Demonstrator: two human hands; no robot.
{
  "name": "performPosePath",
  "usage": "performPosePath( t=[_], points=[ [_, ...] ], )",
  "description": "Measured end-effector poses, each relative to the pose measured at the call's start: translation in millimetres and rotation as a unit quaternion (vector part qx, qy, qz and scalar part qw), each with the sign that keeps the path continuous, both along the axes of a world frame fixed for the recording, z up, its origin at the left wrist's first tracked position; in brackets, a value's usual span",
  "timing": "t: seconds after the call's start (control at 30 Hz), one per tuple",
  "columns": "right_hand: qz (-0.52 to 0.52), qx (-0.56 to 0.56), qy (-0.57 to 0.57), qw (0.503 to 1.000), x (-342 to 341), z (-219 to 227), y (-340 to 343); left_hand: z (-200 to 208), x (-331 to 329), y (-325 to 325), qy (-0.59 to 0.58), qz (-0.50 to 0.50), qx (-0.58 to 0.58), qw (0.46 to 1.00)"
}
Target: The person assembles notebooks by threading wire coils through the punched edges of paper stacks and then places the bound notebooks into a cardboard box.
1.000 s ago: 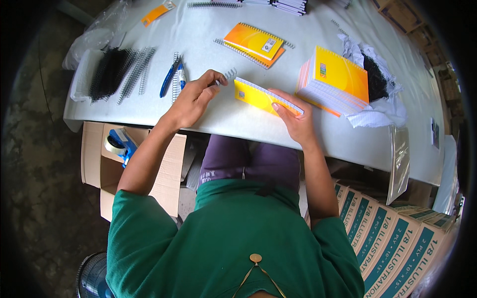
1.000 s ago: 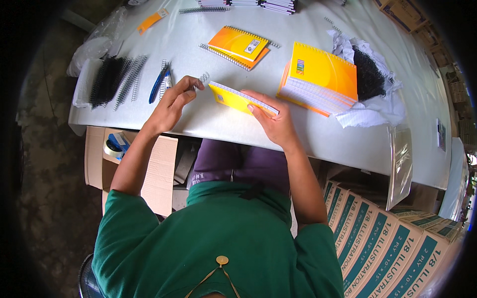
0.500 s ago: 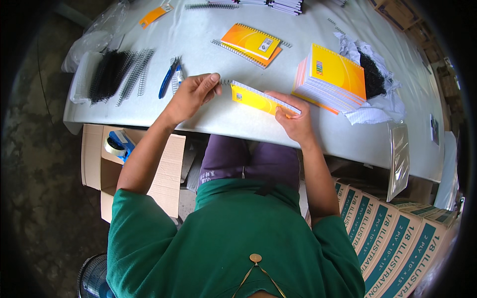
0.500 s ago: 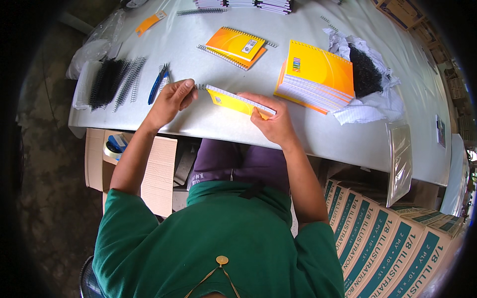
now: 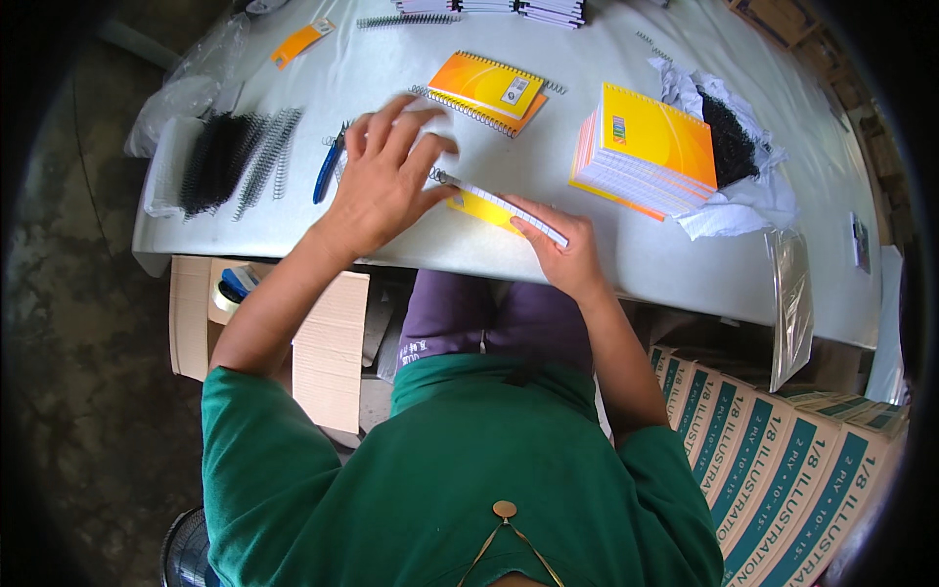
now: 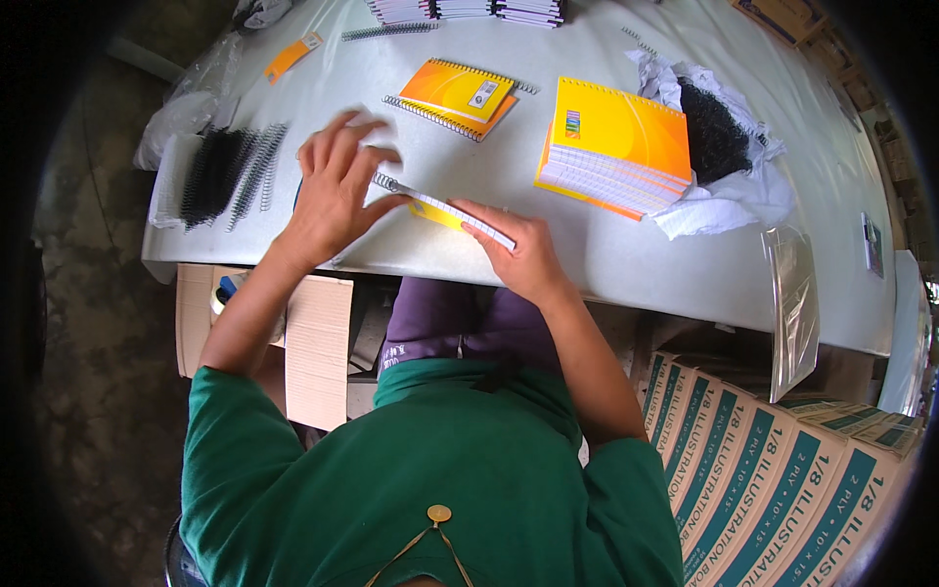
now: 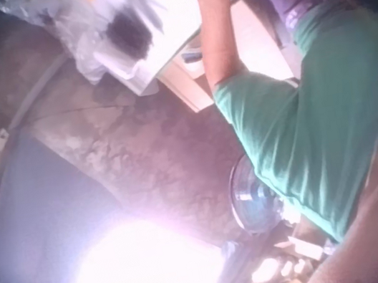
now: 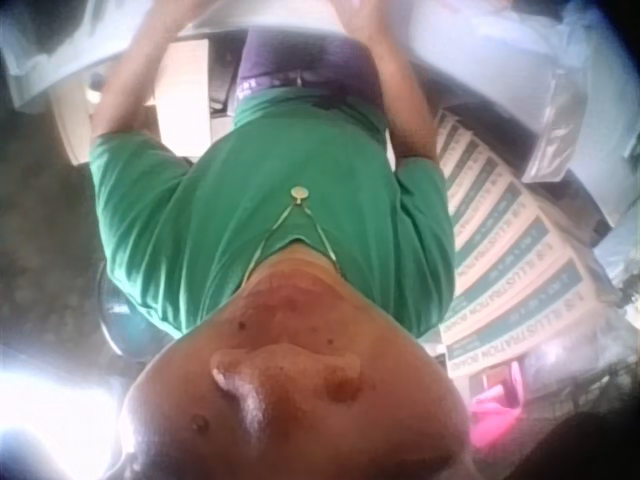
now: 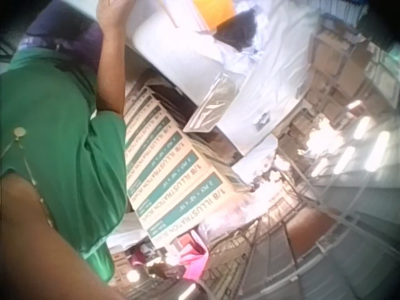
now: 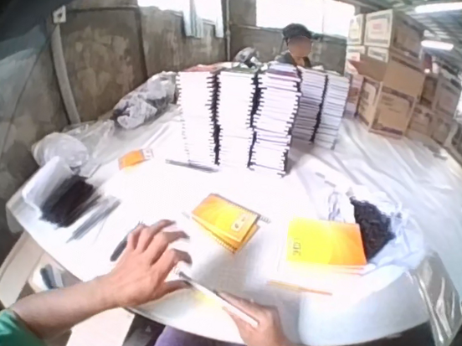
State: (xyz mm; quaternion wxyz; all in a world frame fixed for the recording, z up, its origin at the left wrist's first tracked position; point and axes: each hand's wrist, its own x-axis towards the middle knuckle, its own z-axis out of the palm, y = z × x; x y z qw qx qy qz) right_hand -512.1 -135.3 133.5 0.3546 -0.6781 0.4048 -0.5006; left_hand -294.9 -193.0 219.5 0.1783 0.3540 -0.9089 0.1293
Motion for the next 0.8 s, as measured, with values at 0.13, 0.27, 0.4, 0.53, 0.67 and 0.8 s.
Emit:
performPosePath(
  t=[0.13,0.27,0.4,0.53,0.67,0.8],
  points=[
    [-0.033,-0.050,0.024,0.998,8,2,13,-74,0,40,0.036,0.055,0.034,0.997],
    [-0.049,-0.066,0.004,0.997,9,0,21,-74,0,36,-0.011,0.029,-0.140,0.990],
    [-0.062,-0.068,-0.028,0.995,14,2,20,-43,-7,2,0.141,0.079,-0.107,0.981],
    [-0.107,-0.039,-0.054,0.992,-2,3,20,-48,3,28,0.151,0.083,-0.050,0.984],
    [-0.071,-0.001,-0.060,0.996,-9,1,19,-86,52,37,-0.050,0.284,0.073,0.955],
    [-0.017,0.022,-0.064,0.998,1,6,17,-79,101,-21,-0.013,0.278,-0.033,0.960]
  ],
)
